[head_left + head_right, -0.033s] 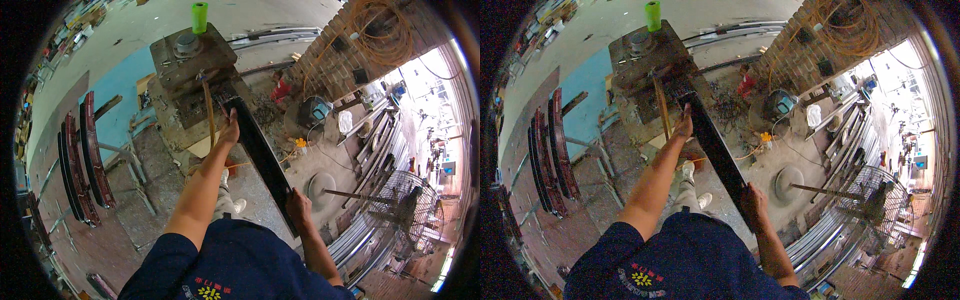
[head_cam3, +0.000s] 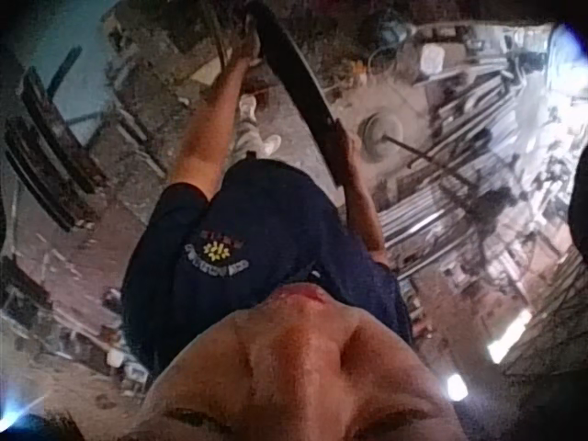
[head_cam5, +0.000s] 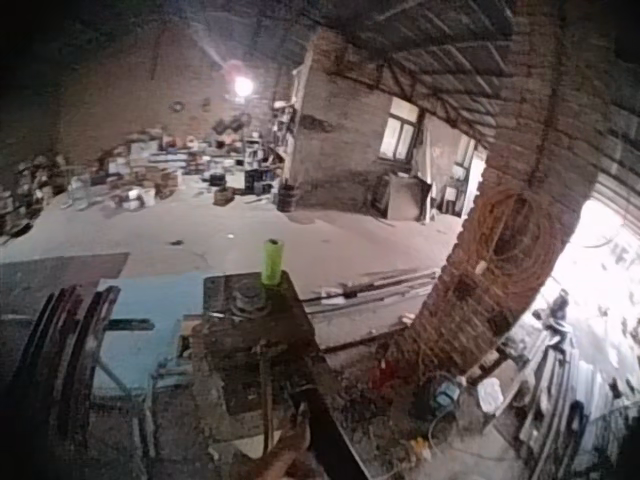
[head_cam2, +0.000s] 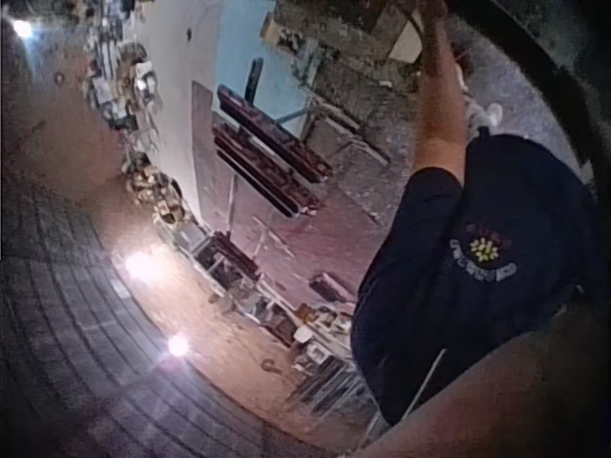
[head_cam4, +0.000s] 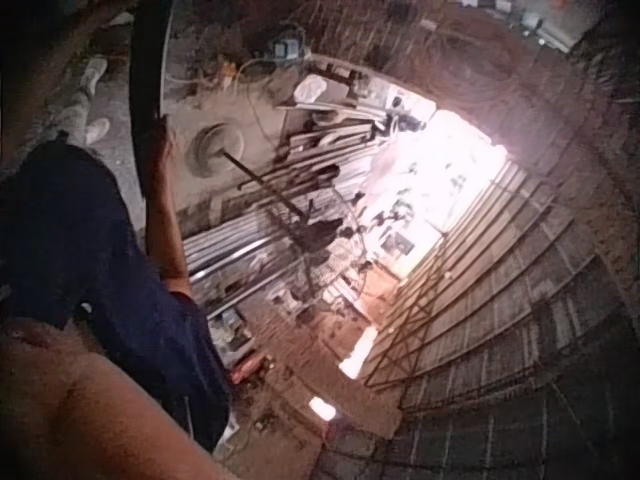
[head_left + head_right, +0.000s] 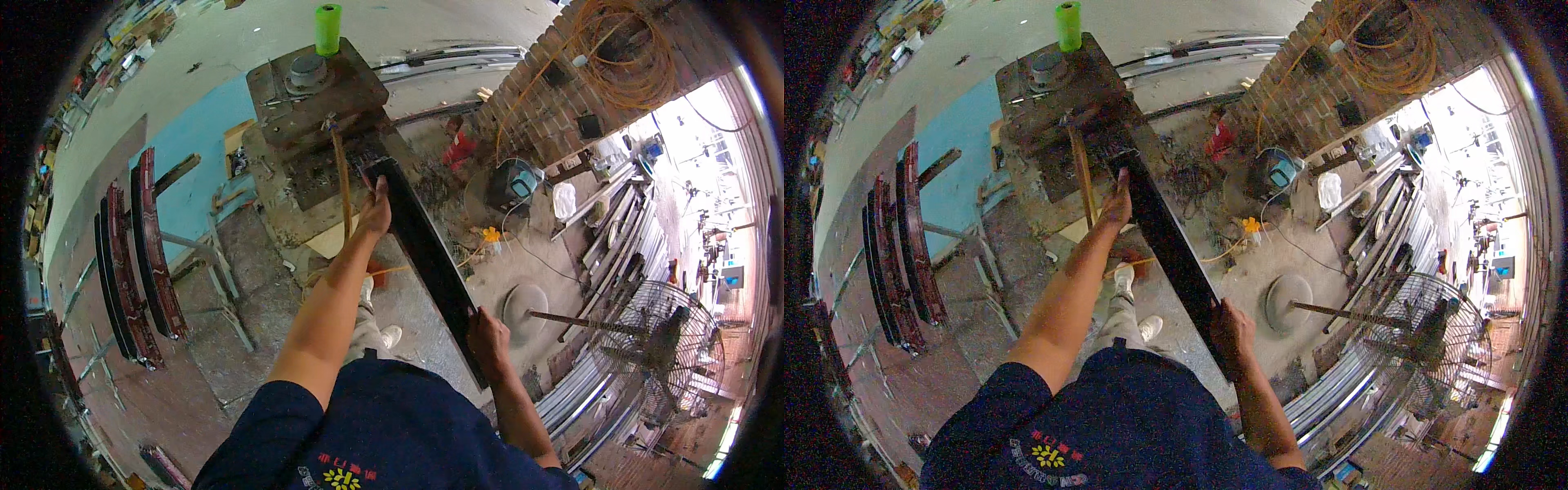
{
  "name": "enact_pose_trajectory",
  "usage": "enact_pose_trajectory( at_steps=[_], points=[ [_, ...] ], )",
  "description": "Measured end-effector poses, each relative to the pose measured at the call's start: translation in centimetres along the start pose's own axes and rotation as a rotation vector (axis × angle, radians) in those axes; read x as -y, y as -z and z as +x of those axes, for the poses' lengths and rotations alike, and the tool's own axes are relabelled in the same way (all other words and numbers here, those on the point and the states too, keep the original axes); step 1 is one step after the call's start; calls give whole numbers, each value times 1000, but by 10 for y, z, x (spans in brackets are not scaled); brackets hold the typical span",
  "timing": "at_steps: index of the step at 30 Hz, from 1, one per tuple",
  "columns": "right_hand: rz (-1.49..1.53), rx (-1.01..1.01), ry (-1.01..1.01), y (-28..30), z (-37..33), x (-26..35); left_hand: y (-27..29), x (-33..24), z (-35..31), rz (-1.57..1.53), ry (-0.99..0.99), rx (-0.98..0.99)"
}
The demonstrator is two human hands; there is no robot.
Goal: The person picks up a handheld device and interacts with it, then repeatedly picks up long metal profiles from a rack, inspects them, and places them back. The person handles the profiles one at a time in a repetitive cycle.
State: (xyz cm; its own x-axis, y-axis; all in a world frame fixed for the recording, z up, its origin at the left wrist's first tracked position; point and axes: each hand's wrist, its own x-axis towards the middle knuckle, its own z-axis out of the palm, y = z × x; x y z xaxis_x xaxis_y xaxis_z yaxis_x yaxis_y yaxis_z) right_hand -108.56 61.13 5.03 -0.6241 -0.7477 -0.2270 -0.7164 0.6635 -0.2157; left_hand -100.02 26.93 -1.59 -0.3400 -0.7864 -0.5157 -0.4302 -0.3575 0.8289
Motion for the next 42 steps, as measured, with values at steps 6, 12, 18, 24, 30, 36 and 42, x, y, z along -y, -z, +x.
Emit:
enact_pose_trajectory(
  at_steps=[6, 12, 18, 24, 30, 36, 42],
  points=[
    [15, -10, 23, 25, 11, 26, 0, 31, 55, -7, -139, 35],
    [-2, 35, 6, 15, 21, 24, -1, 45, 84, 101, -43, -9],
    [27, 106, -12, 22, 24, 27, 16, -11, 15, 47, -57, 63],
    [6, 84, 6, 18, 25, 22, 13, 11, 44, 71, -5, 49],
    [68, 122, 41, 25, 26, 22, 9, 27, 57, 148, -48, 30],
    [96, 94, 52, 20, 25, 14, 15, -15, 18, 128, 21, 51],
    [55, 121, 55, 14, 23, 9, 15, -3, 32, 92, 56, 37]
  ],
)
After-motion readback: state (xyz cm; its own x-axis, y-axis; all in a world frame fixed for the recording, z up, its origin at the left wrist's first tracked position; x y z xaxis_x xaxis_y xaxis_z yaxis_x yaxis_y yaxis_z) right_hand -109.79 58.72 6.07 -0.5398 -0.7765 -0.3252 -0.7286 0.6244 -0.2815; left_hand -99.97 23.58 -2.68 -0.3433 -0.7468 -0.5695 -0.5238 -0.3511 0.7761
